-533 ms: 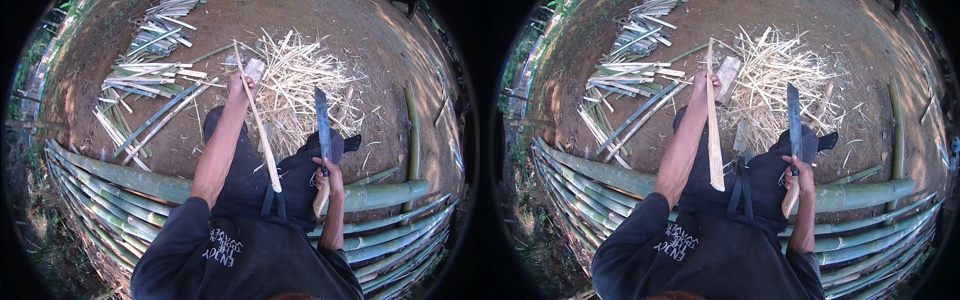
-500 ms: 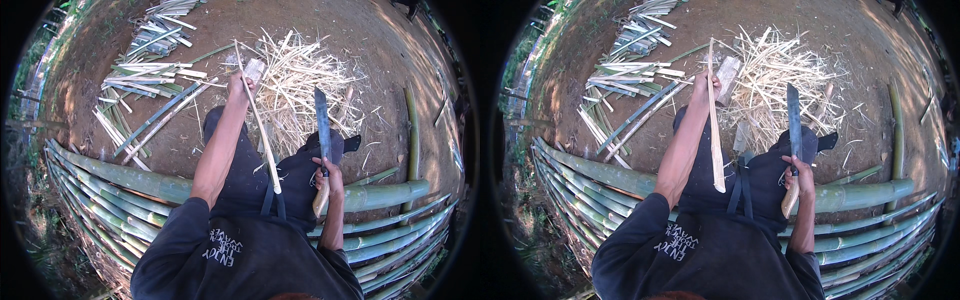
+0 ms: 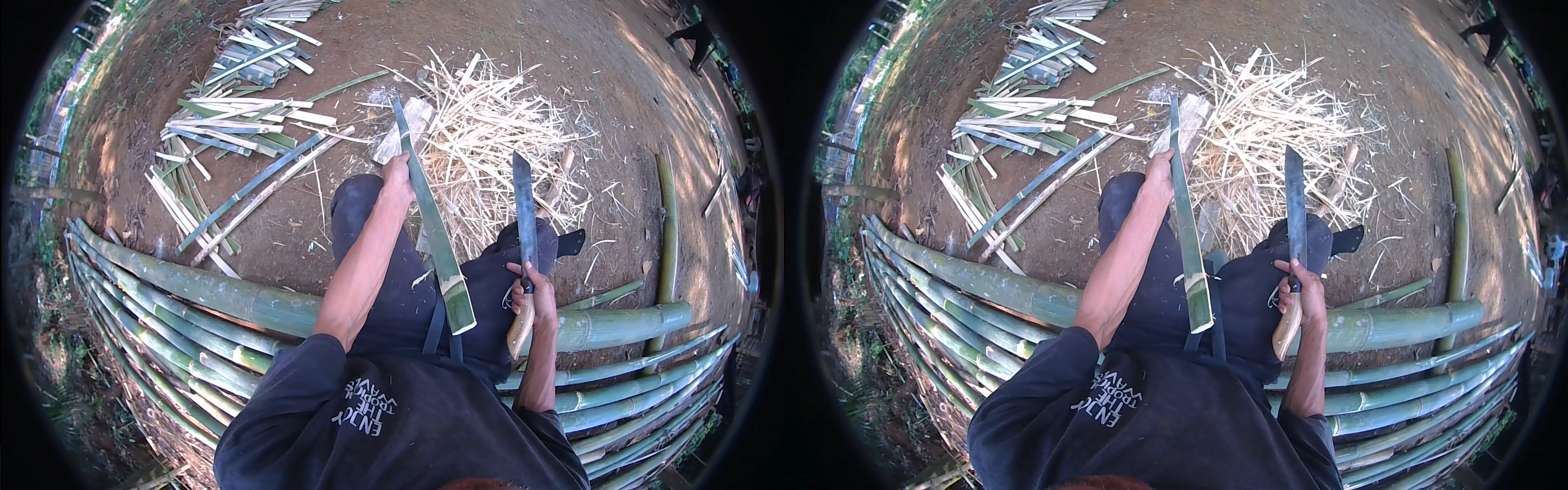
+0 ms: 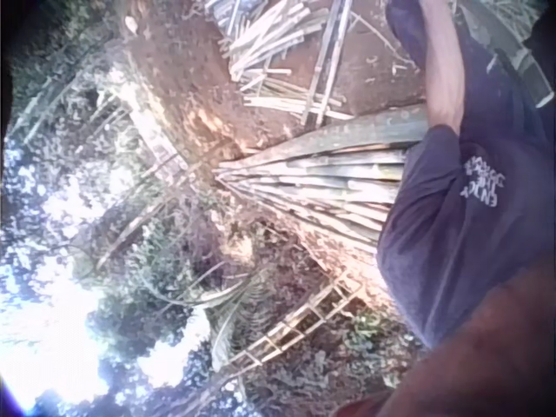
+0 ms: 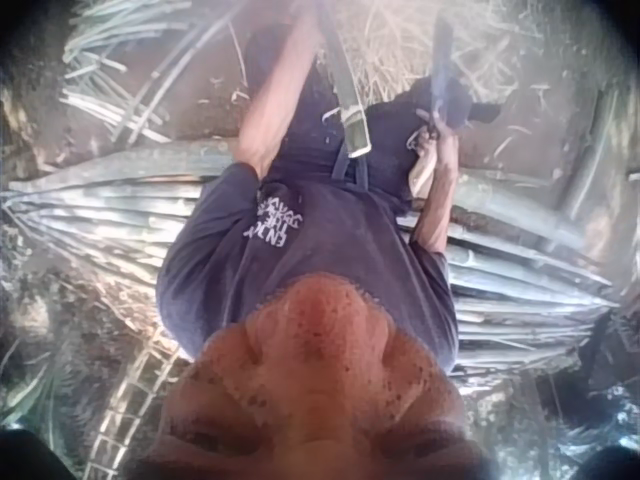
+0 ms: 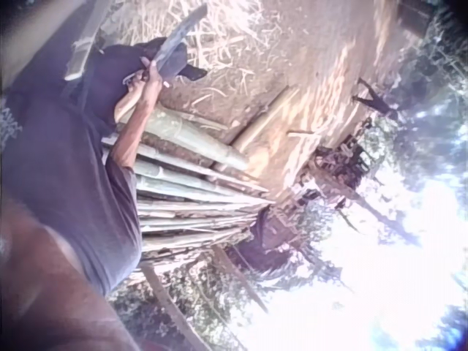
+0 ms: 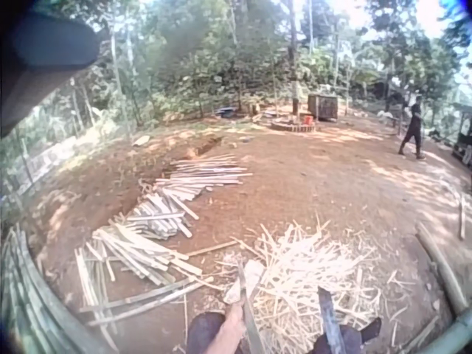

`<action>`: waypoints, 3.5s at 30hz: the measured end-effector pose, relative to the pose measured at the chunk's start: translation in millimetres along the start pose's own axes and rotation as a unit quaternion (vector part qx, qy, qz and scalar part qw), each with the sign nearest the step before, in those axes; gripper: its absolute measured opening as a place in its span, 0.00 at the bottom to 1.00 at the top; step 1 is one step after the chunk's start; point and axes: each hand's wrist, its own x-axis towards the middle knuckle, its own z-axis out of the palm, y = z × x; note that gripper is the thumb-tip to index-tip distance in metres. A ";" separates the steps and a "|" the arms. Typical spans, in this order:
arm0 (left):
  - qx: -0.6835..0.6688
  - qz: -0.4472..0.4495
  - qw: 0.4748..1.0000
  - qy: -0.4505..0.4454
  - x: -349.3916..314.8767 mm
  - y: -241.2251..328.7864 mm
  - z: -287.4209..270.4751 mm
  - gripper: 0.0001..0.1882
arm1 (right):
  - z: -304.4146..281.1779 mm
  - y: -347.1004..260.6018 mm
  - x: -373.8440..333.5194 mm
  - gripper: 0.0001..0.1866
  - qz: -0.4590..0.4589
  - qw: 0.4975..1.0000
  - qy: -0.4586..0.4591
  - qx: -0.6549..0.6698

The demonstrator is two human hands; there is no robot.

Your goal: The person sits on the ground and uses a large knife to split long bamboo poles into thin strips. They hold the bamboo vertically and strike it with the knife to separate the material, creating a pile of bamboo strips and shavings.

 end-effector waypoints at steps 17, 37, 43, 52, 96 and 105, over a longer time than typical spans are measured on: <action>0.022 0.024 0.999 -0.023 5.9 -22.7 -22.0 0.11 | 1.6 -1.0 -0.5 0.30 0.002 1.000 0.001 -0.003; 0.025 -0.025 0.999 -0.014 5.4 -25.3 -25.3 0.11 | 1.4 -1.9 0.8 0.30 0.010 1.000 0.007 -0.005; 0.032 -0.022 0.999 0.002 4.0 -27.6 -24.3 0.09 | -0.4 -1.6 1.8 0.31 0.011 1.000 0.004 0.001; 0.095 -0.020 0.995 -0.018 1.2 -28.1 -25.3 0.06 | 1.5 -3.6 0.5 0.30 0.015 1.000 0.004 -0.002; 0.165 0.106 0.975 -0.104 -24.1 24.1 -13.9 0.10 | 33.1 -21.0 13.9 0.18 -0.148 0.941 0.097 -0.287; 0.299 0.120 0.915 -0.243 -120.3 91.4 -8.7 0.14 | 60.9 -95.9 60.6 0.09 -0.410 0.598 0.171 -0.667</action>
